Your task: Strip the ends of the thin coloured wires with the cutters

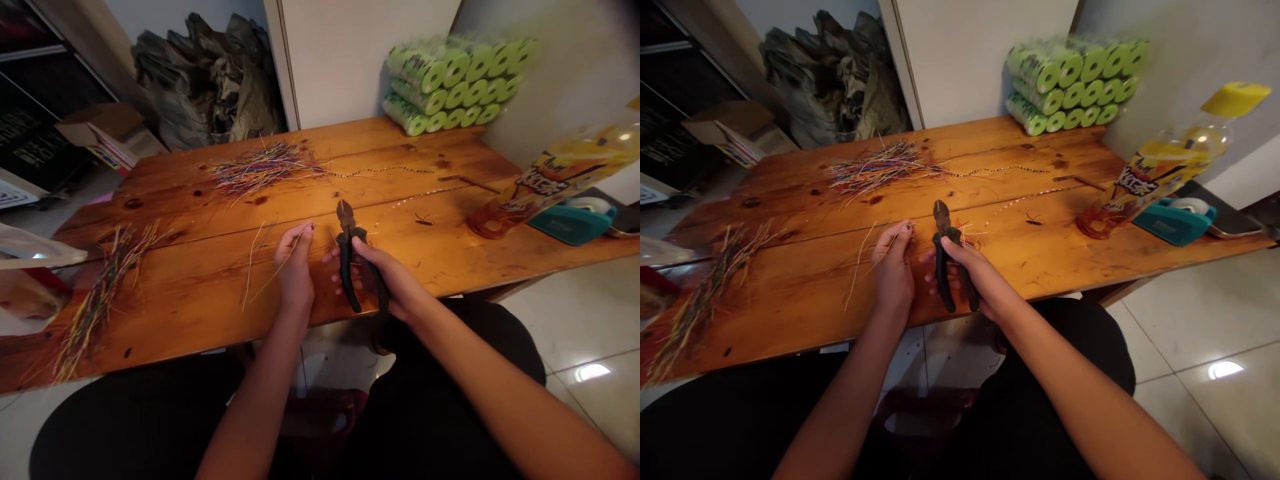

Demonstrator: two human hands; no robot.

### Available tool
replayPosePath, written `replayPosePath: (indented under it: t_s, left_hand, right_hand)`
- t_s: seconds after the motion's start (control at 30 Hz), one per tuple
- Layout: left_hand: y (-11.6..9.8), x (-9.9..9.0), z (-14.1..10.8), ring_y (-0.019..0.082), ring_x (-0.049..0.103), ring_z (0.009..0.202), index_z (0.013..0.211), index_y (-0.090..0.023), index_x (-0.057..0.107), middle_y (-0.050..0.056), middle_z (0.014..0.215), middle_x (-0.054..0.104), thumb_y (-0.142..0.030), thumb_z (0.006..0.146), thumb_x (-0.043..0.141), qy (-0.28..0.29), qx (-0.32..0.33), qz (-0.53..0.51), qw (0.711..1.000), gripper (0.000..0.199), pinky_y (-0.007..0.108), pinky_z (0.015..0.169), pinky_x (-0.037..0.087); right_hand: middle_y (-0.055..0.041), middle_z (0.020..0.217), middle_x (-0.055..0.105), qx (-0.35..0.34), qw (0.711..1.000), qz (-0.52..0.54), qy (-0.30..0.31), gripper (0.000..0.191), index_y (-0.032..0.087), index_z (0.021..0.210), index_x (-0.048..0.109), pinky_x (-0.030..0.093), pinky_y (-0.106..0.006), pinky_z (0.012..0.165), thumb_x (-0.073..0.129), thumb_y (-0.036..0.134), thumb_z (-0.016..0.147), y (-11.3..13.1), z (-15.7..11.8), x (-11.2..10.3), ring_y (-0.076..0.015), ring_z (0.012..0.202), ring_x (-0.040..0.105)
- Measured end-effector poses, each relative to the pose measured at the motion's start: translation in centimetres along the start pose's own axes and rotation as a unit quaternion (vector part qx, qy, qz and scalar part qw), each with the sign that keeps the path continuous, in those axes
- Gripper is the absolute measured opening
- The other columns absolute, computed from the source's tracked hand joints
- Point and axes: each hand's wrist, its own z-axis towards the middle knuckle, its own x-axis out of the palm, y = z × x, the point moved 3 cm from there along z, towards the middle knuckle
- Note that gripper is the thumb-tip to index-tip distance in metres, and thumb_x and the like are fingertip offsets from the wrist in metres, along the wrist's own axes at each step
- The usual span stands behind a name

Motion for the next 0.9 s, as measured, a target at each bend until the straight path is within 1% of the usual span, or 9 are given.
replayPosePath:
  t_s: [0.1,0.23,0.4,0.5,0.63,0.7,0.8,0.83,0.9]
  left_hand:
    - [0.1,0.2,-0.1,0.014,0.063,0.090,0.081,-0.022,0.069,0.002,0.090,0.070,-0.028,0.074,0.065,0.035,0.000,0.023,0.999,0.009,0.031,0.090,0.045]
    - [-0.1,0.6,-0.3,0.015,0.063,0.089,0.079,-0.023,0.071,0.002,0.088,0.070,-0.027,0.075,0.065,0.093,0.006,0.042,0.995,0.008,0.032,0.090,0.045]
    - [-0.2,0.7,-0.3,0.015,0.061,0.096,0.081,-0.024,0.072,0.002,0.092,0.069,-0.028,0.075,0.065,0.100,0.043,0.067,0.992,0.009,0.033,0.095,0.042]
    - [-0.1,0.6,-0.1,0.014,0.061,0.095,0.080,-0.024,0.072,0.002,0.092,0.069,-0.027,0.075,0.065,0.085,0.060,0.067,0.992,0.009,0.032,0.094,0.042]
    - [-0.1,0.4,0.0,0.014,0.063,0.088,0.078,-0.022,0.071,0.001,0.087,0.070,-0.023,0.074,0.065,0.035,0.043,0.031,0.998,0.007,0.031,0.090,0.045]
    - [-0.1,0.3,0.1,0.013,0.063,0.087,0.077,-0.021,0.070,0.001,0.085,0.070,-0.022,0.073,0.065,0.013,0.039,0.020,0.999,0.007,0.031,0.089,0.045]
    - [-0.3,-0.1,0.2,0.013,0.063,0.087,0.078,-0.021,0.070,0.001,0.085,0.070,-0.022,0.074,0.065,-0.028,0.056,0.017,0.998,0.007,0.030,0.089,0.045]
    - [-0.3,-0.3,0.2,0.013,0.063,0.087,0.078,-0.021,0.070,0.000,0.086,0.070,-0.023,0.074,0.064,-0.043,0.066,0.021,0.997,0.007,0.030,0.090,0.045]
    - [-0.4,-0.6,0.3,0.012,0.063,0.088,0.080,-0.021,0.070,0.000,0.087,0.070,-0.024,0.076,0.063,-0.064,0.087,0.035,0.994,0.008,0.030,0.090,0.046]
  right_hand:
    - [-0.0068,0.103,0.067,-0.032,0.999,0.009,0.010,0.030,0.020,0.098,0.066,0.055,-0.030,0.071,0.051,0.044,0.086,0.5,0.0,-0.1,-0.0171,0.079,0.065]
    - [-0.0057,0.108,0.065,-0.051,0.998,-0.025,0.002,0.033,0.024,0.105,0.065,0.054,-0.033,0.074,0.047,0.046,0.087,1.0,0.0,-0.3,-0.0194,0.086,0.064]
    - [-0.0052,0.111,0.064,-0.060,0.998,-0.006,0.005,0.032,0.024,0.106,0.064,0.054,-0.033,0.072,0.046,0.043,0.087,1.3,0.1,-0.4,-0.0189,0.086,0.064]
    - [-0.0047,0.106,0.065,-0.062,0.998,0.006,0.002,0.030,0.025,0.104,0.065,0.054,-0.033,0.071,0.046,0.041,0.087,1.5,0.1,-0.6,-0.0182,0.084,0.064]
    - [-0.0035,0.093,0.067,-0.092,0.996,0.018,-0.006,0.028,0.025,0.105,0.065,0.054,-0.032,0.072,0.051,0.039,0.086,2.2,0.1,-1.0,-0.0175,0.082,0.064]
    - [-0.0036,0.092,0.067,-0.106,0.994,0.016,-0.014,0.029,0.024,0.106,0.065,0.054,-0.033,0.074,0.053,0.040,0.084,2.5,0.1,-1.4,-0.0179,0.082,0.064]
    - [-0.0062,0.100,0.066,-0.105,0.993,-0.036,-0.050,0.032,0.021,0.103,0.065,0.054,-0.032,0.072,0.056,0.045,0.083,2.6,0.0,-1.8,-0.0184,0.081,0.063]
    - [-0.0067,0.100,0.065,-0.099,0.991,-0.067,-0.060,0.033,0.020,0.100,0.065,0.054,-0.030,0.069,0.056,0.047,0.082,2.6,-0.1,-1.8,-0.0177,0.078,0.063]
    - [-0.0064,0.092,0.065,-0.069,0.987,-0.134,-0.060,0.036,0.019,0.093,0.063,0.053,-0.028,0.062,0.054,0.052,0.082,2.1,-0.3,-1.5,-0.0160,0.070,0.061]
